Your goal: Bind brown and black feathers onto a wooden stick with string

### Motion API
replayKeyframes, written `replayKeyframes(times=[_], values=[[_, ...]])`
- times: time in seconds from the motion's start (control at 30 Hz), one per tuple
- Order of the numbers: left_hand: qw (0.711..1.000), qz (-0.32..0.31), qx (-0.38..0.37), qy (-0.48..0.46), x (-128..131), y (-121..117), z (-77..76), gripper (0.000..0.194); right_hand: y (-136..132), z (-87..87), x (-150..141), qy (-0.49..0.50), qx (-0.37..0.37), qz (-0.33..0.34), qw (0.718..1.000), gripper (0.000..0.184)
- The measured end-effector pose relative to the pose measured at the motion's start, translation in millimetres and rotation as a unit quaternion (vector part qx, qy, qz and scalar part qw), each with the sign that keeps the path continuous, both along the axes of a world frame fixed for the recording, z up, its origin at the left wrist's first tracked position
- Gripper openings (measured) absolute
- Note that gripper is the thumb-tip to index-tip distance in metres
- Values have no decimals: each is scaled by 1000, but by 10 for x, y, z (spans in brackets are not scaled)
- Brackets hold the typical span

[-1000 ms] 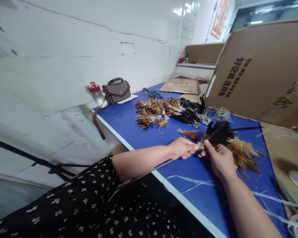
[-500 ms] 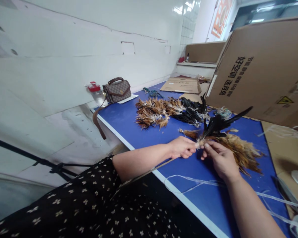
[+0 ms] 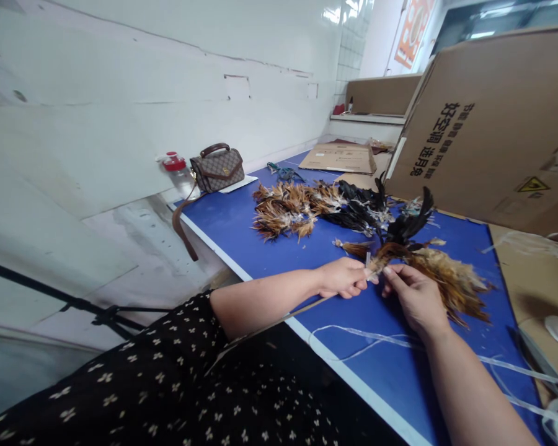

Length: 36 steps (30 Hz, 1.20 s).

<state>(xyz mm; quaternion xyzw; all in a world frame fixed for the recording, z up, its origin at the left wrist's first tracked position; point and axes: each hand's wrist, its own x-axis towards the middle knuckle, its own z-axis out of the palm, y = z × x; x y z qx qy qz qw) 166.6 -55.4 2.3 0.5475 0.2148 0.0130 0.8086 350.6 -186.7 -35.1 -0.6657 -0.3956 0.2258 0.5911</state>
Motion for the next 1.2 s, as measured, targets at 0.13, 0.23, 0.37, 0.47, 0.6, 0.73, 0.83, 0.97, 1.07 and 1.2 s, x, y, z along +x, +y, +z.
replayKeyframes(times=[0.13,0.23,0.37,0.47,0.6,0.73,0.83,0.97,1.07,1.2], values=[[999,-28,26,16,10,-3,-32,21,3,22,-27,0,-10,8,1000,66],[999,-48,6,11,10,23,-39,21,13,33,-51,11,-4,16,1000,66],[998,-63,-16,-1,-9,50,-11,23,20,35,-88,55,0,37,998,64],[995,-94,-35,-11,-31,68,25,28,13,52,-118,100,-12,65,993,64],[992,-108,-68,-12,-37,88,34,25,4,101,-148,133,15,98,986,58],[991,-104,-84,-6,-17,84,3,27,13,93,-134,106,19,81,991,59],[991,-106,-82,-7,-8,74,-13,26,19,45,-105,85,13,71,994,60],[992,-105,-70,-10,-12,62,-28,27,24,4,-86,69,7,62,996,62],[993,-100,-64,-13,-14,49,-54,27,27,-3,-92,58,-1,54,997,64],[995,-87,-46,-11,-12,33,-90,25,31,-20,-101,54,-6,43,998,68]])
